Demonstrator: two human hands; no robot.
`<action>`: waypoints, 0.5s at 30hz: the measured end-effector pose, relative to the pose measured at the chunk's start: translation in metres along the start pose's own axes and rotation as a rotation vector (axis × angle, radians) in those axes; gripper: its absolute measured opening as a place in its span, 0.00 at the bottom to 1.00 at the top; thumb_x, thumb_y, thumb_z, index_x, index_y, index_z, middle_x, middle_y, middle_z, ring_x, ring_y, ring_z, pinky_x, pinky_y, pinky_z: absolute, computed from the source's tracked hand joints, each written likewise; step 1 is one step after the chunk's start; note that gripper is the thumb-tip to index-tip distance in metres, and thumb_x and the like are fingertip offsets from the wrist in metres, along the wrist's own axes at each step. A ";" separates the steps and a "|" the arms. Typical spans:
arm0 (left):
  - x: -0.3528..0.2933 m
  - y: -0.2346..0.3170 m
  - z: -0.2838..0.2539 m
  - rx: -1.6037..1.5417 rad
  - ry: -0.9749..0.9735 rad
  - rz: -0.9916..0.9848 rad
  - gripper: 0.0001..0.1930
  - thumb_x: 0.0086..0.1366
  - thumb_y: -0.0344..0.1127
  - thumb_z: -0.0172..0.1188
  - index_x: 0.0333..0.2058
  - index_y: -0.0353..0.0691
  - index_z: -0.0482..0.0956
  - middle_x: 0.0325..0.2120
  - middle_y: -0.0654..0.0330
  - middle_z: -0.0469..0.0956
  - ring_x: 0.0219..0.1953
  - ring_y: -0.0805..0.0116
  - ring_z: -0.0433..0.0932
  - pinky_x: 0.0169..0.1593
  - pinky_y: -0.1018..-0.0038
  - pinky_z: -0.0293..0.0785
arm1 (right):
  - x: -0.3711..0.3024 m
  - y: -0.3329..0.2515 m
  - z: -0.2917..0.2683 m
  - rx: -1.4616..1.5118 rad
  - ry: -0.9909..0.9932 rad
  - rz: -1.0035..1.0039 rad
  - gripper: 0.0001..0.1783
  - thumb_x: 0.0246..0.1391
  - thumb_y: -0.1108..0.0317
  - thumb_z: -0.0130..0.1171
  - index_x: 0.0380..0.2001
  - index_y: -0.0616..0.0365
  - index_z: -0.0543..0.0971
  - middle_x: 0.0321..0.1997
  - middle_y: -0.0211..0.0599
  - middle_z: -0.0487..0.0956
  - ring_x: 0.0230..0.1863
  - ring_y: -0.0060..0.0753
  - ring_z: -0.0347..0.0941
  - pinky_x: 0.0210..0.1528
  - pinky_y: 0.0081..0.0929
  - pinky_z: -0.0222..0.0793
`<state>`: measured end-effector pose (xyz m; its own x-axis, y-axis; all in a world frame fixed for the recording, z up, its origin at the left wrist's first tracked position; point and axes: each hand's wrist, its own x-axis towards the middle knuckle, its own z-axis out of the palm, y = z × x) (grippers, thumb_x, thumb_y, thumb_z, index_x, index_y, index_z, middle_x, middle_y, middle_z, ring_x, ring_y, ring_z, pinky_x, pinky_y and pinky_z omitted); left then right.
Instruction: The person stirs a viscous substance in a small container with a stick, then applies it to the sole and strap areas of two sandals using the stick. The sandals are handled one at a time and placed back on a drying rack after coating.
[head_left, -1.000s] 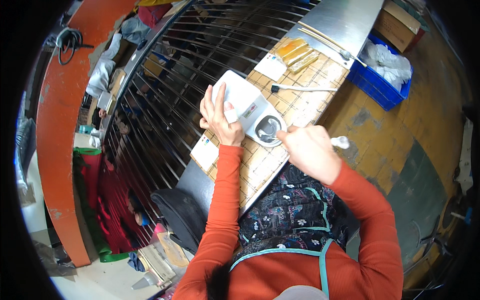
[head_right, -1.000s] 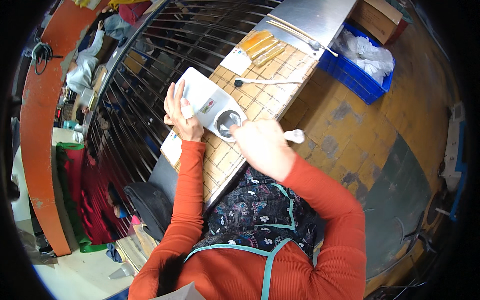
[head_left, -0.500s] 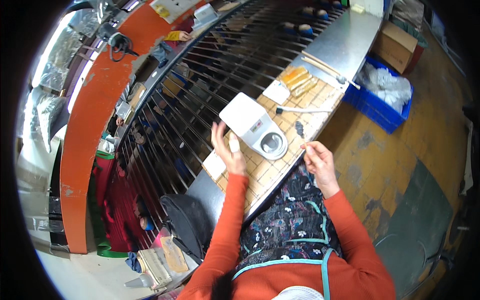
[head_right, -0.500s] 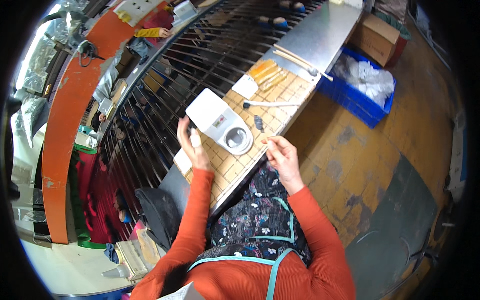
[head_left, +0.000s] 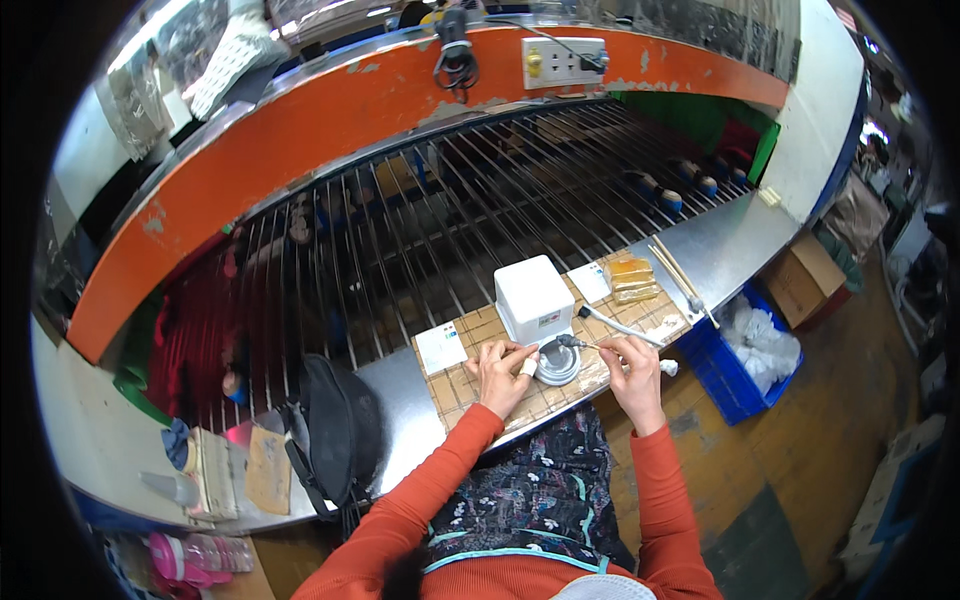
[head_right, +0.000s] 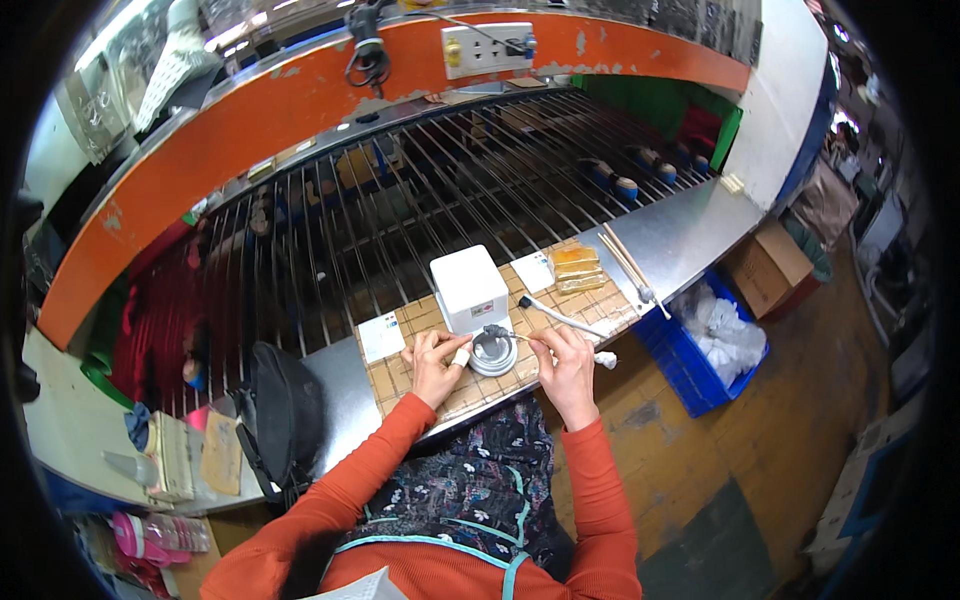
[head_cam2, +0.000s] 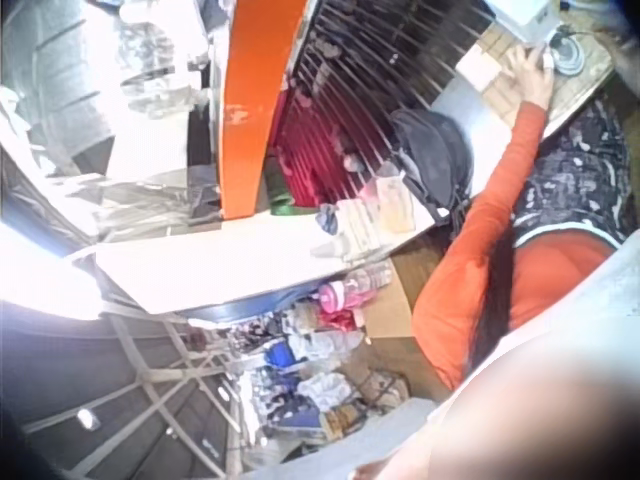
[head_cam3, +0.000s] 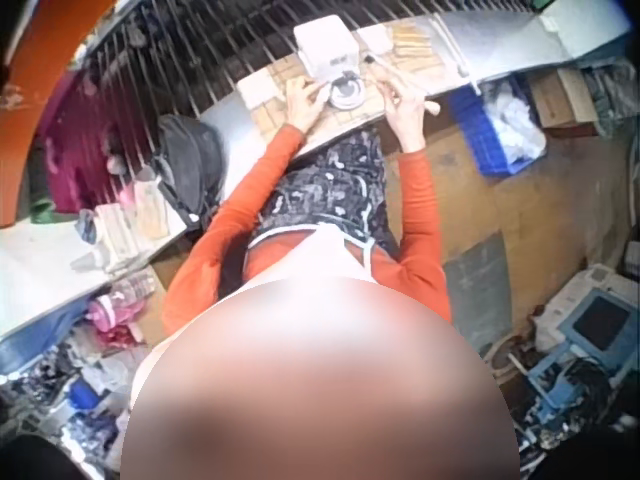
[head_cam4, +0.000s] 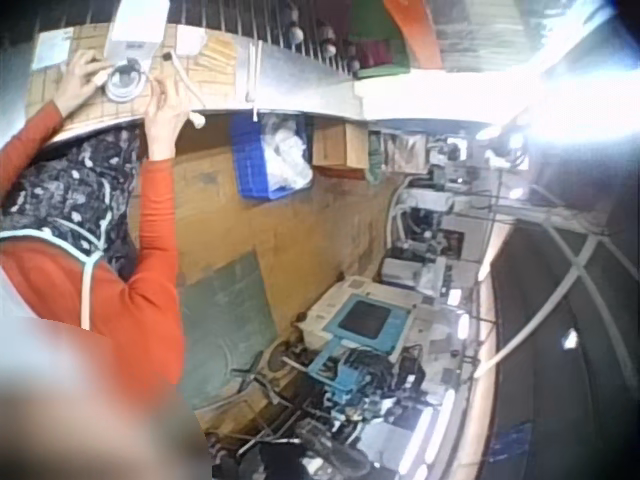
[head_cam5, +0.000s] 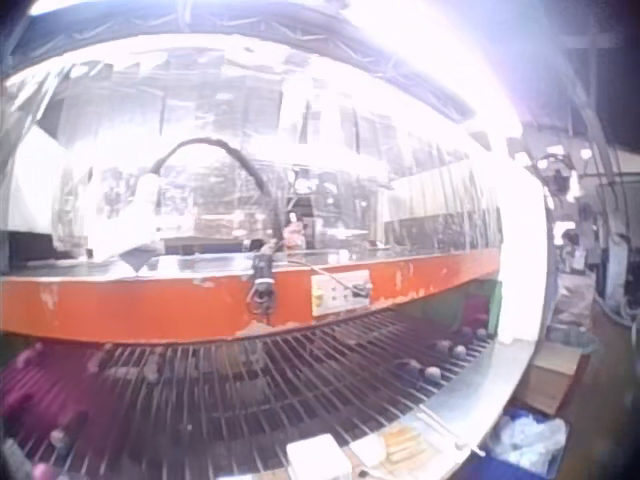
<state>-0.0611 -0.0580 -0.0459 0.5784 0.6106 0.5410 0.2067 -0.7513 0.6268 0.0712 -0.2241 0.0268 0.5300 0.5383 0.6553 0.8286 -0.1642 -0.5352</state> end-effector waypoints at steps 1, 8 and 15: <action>-0.002 -0.001 0.000 -0.015 0.007 -0.002 0.08 0.58 0.43 0.64 0.36 0.54 0.87 0.31 0.70 0.75 0.44 0.68 0.67 0.48 0.61 0.48 | 0.000 -0.002 -0.002 -0.104 -0.016 -0.044 0.01 0.49 0.71 0.62 0.27 0.55 0.80 0.27 0.35 0.76 0.32 0.40 0.72 0.37 0.34 0.62; 0.002 -0.008 0.008 -0.114 0.020 -0.054 0.06 0.56 0.40 0.64 0.31 0.51 0.86 0.31 0.68 0.76 0.44 0.67 0.68 0.49 0.59 0.49 | 0.027 -0.016 -0.010 -0.314 -0.110 -0.213 0.02 0.49 0.70 0.62 0.29 0.53 0.80 0.27 0.33 0.76 0.33 0.37 0.72 0.39 0.34 0.56; 0.012 -0.003 0.004 0.013 -0.095 -0.036 0.04 0.58 0.38 0.63 0.30 0.49 0.85 0.29 0.68 0.79 0.41 0.68 0.71 0.47 0.61 0.50 | 0.041 -0.024 -0.005 -0.045 -0.151 -0.049 0.05 0.55 0.69 0.59 0.32 0.58 0.80 0.28 0.34 0.77 0.26 0.33 0.72 0.37 0.30 0.63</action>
<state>-0.0516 -0.0500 -0.0437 0.6426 0.6114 0.4618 0.2390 -0.7326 0.6374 0.0740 -0.2027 0.0690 0.4588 0.6638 0.5907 0.8617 -0.1700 -0.4782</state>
